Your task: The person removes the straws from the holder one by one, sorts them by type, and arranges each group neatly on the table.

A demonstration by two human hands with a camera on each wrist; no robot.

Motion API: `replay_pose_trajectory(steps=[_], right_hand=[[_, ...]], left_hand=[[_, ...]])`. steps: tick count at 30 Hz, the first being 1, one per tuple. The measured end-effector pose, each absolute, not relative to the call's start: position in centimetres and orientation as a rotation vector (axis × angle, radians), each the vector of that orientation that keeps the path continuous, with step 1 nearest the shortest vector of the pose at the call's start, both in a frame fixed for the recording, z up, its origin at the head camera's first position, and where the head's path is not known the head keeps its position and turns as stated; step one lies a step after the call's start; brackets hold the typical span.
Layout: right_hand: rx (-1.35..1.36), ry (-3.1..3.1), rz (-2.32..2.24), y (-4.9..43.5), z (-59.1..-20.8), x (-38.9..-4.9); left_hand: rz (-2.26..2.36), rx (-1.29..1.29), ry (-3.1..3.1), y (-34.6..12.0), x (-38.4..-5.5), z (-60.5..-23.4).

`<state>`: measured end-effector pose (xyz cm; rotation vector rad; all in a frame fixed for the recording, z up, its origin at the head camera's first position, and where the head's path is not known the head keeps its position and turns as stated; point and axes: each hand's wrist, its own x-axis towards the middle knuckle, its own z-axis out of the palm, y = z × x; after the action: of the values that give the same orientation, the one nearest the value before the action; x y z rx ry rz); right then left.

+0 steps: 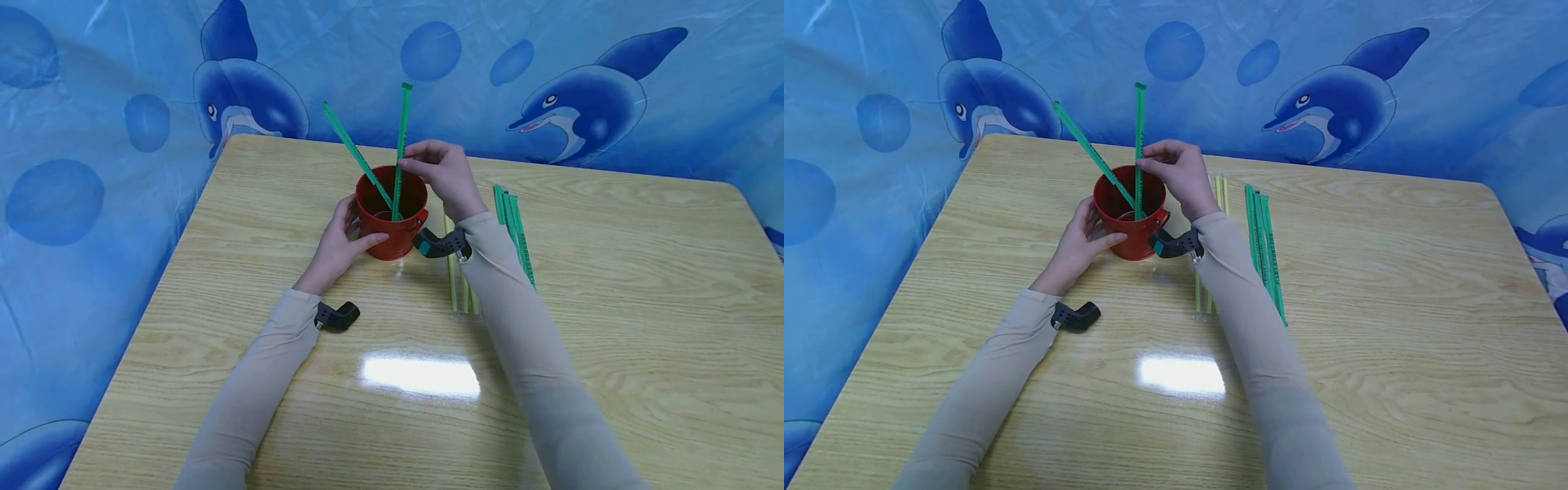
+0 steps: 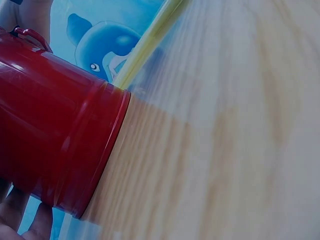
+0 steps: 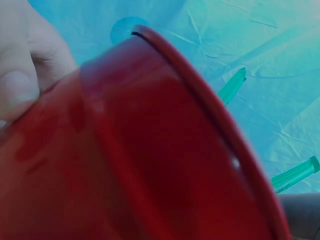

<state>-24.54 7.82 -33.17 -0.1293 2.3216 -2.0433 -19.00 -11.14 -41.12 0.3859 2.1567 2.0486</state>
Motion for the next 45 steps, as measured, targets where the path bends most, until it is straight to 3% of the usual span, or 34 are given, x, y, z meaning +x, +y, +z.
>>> replay_pose_trajectory(steps=[45], right_hand=[[-0.142, 2.182, -2.275, 9.3, -31.5, -23.6]], left_hand=[[2.033, 0.376, 2.171, -11.1, -19.1, -41.2]])
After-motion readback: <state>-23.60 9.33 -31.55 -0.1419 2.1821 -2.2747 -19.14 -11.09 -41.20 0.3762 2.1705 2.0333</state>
